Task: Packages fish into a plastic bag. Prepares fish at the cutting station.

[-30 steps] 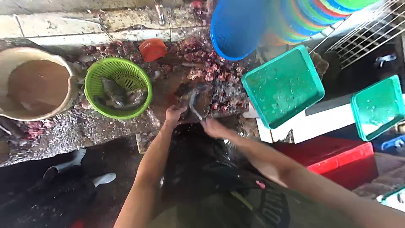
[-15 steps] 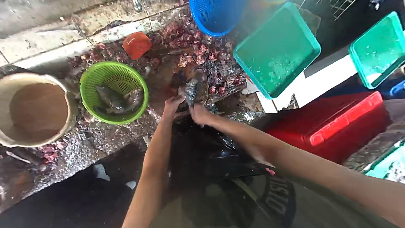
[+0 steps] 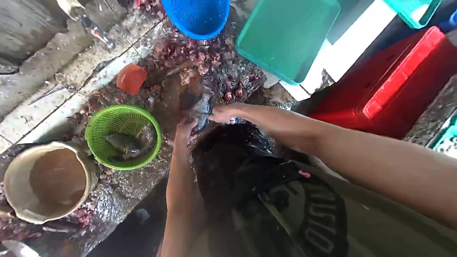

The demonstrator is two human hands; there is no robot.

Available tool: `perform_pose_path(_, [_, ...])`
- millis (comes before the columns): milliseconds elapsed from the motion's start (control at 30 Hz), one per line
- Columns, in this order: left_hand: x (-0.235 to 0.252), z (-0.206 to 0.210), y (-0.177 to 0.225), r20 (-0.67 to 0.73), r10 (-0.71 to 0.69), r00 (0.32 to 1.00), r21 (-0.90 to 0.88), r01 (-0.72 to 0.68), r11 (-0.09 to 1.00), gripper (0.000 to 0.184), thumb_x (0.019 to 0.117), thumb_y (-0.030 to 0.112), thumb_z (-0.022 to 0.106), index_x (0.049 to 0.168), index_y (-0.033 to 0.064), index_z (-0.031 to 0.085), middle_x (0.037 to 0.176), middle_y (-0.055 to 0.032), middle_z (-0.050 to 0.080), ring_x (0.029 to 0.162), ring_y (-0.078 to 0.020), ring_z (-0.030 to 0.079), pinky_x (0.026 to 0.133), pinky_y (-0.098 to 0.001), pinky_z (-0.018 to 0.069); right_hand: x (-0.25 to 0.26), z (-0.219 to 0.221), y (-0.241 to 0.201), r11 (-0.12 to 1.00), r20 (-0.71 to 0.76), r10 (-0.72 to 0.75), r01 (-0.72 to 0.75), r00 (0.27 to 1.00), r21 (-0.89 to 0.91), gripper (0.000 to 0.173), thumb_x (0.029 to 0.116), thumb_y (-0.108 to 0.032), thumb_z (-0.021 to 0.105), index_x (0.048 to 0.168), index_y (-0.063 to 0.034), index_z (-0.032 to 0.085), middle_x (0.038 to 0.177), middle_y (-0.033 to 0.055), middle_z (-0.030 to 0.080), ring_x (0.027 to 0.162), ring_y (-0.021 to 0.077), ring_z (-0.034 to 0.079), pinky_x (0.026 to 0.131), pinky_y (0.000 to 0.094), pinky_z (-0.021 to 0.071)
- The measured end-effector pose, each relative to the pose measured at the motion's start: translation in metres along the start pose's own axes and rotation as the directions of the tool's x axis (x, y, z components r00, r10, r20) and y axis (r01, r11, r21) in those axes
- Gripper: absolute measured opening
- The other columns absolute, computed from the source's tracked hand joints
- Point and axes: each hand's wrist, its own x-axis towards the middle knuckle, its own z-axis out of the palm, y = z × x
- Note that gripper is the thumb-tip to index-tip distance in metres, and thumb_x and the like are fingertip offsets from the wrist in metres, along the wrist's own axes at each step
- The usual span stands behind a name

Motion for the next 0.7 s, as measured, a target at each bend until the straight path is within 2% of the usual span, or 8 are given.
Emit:
perform_pose_path(67, [-0.012,-0.004,-0.014,0.012,-0.021,1.0,0.036,0.02,0.999,0.07,0.0878,0.039,0.082,0.149,0.0245,0.051,0.129,-0.0182,0.065,0.098,-0.0336,0.069,0.074,-0.0531,0.0607,-0.001,0.015,-0.002,1.0,0.021,0.01,-0.01,1.0,-0.018,0.045,0.108,-0.035,0.044,0.107,0.0029,0.068,0.099,0.0227,0.068,0.088,0.0376,0.069,0.077,0.062,0.0552])
perform_pose_path(133, [-0.003,-0.007,-0.002,0.037,-0.017,0.999,0.023,0.017,1.0,0.073,0.0868,0.039,0.083,0.15,0.0272,0.049,0.134,-0.0176,0.063,0.107,-0.0353,0.068,0.079,-0.0565,0.0604,0.003,0.004,-0.002,0.999,0.035,-0.034,0.035,0.999,-0.021,0.047,0.1082,-0.042,0.042,0.098,-0.002,0.065,0.081,0.0156,0.06,0.068,0.0294,0.061,0.059,0.0512,0.0502])
perform_pose_path(233, [-0.013,-0.013,-0.009,0.041,-0.078,0.996,0.04,0.076,0.996,0.063,0.0893,0.038,0.08,0.145,0.0237,0.055,0.131,-0.0164,0.065,0.105,-0.0329,0.068,0.079,-0.0533,0.0594,0.006,0.016,0.006,0.997,0.119,-0.073,0.074,0.99,0.001,0.039,0.1064,-0.031,0.05,0.11,0.0029,0.068,0.096,0.0213,0.067,0.084,0.0354,0.068,0.074,0.0595,0.0551])
perform_pose_path(333, [0.006,-0.011,-0.001,0.03,-0.056,0.998,0.045,0.055,0.998,0.059,0.0898,0.057,0.073,0.138,0.0257,0.061,0.121,-0.0141,0.068,0.092,-0.0295,0.068,0.072,-0.049,0.0587,-0.002,0.019,0.0,0.998,0.014,-0.035,0.034,0.999,0.056,0.048,0.1066,-0.044,0.043,0.096,-0.0009,0.063,0.074,0.0145,0.057,0.058,0.0273,0.056,0.053,0.0487,0.048])
perform_pose_path(467, [0.01,-0.01,-0.008,-0.015,-0.079,0.997,0.022,0.079,0.997,0.065,0.0851,0.064,0.074,0.137,0.0256,0.063,0.12,-0.014,0.069,0.092,-0.0297,0.069,0.071,-0.0504,0.0589,0.003,0.058,0.02,0.986,-0.088,0.023,-0.008,0.996,0.167,0.054,0.1109,-0.043,0.033,0.122,-0.0004,0.065,0.112,0.0234,0.067,0.102,0.0393,0.068,0.091,0.0622,0.0543])
perform_pose_path(567, [0.009,-0.017,-0.002,-0.036,-0.076,0.996,0.042,0.077,0.996,0.066,0.0844,0.068,0.071,0.133,0.0243,0.066,0.116,-0.0126,0.071,0.095,-0.0291,0.07,0.076,-0.0539,0.0593,0.001,0.061,0.026,0.954,0.005,-0.196,0.189,0.981,0.234,0.056,0.1103,-0.047,0.037,0.104,0.0023,0.064,0.082,0.0194,0.062,0.071,0.0328,0.064,0.065,0.0551,0.0528])
perform_pose_path(633, [-0.031,-0.032,-0.013,-0.037,-0.118,0.992,0.107,0.122,0.987,0.063,0.0874,0.062,0.072,0.136,0.0238,0.064,0.127,-0.0087,0.07,0.11,-0.0264,0.07,0.089,-0.0539,0.0609,-0.015,0.073,0.024,0.933,0.064,-0.352,0.345,0.934,0.102,0.045,0.1094,-0.036,0.043,0.128,-0.0018,0.065,0.11,0.0201,0.069,0.099,0.0349,0.068,0.086,0.0611,0.0545])
perform_pose_path(700, [-0.025,-0.005,0.016,-0.002,0.036,0.999,0.12,-0.035,0.992,0.059,0.0936,0.056,0.069,0.139,0.018,0.062,0.132,-0.0098,0.068,0.117,-0.0271,0.067,0.093,-0.0557,0.0586,-0.013,0.073,0.036,0.979,-0.588,-0.18,0.084,0.788,-0.188,0.024,0.0943,-0.033,0.07,0.112,-0.0183,0.076,0.11,0.0125,0.074,0.107,0.0369,0.068,0.101,0.0666,0.0483])
